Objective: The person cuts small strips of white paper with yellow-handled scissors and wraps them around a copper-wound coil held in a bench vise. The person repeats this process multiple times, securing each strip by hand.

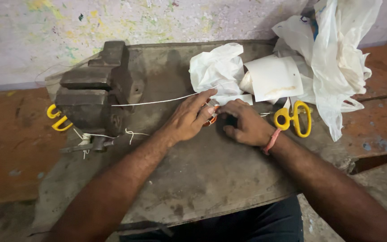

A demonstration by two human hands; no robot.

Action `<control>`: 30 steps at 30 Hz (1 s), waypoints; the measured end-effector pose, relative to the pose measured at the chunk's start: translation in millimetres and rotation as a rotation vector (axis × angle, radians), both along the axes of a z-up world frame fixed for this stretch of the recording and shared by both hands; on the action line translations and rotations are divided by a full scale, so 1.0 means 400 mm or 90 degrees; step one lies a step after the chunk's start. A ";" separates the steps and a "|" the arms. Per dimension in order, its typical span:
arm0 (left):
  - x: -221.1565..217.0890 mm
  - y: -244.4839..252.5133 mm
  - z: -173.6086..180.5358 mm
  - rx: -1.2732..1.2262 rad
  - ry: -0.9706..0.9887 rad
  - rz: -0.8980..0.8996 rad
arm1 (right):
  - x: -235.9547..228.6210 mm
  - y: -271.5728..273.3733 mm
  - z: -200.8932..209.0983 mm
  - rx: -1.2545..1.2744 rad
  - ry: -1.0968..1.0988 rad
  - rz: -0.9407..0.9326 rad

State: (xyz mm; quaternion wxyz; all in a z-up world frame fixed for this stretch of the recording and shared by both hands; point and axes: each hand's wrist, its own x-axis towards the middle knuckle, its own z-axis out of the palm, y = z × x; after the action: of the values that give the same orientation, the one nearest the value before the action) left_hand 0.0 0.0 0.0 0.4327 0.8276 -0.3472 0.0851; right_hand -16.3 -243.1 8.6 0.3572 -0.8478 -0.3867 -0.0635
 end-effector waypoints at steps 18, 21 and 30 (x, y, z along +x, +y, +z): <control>0.007 -0.015 -0.002 -0.030 -0.016 0.019 | -0.001 0.009 -0.001 -0.044 -0.040 -0.014; 0.013 -0.004 -0.023 -0.049 -0.016 0.024 | -0.011 0.002 -0.015 0.028 -0.069 -0.018; 0.050 0.017 -0.042 -0.248 0.182 -0.060 | -0.009 0.024 -0.003 0.058 -0.106 -0.217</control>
State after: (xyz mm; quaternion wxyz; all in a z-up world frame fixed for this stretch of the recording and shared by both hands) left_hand 19.8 6.8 -16.8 0.6326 0.7150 -0.2974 0.0122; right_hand -20.1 -233.6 7.3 0.3462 -0.8758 -0.2626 -0.2104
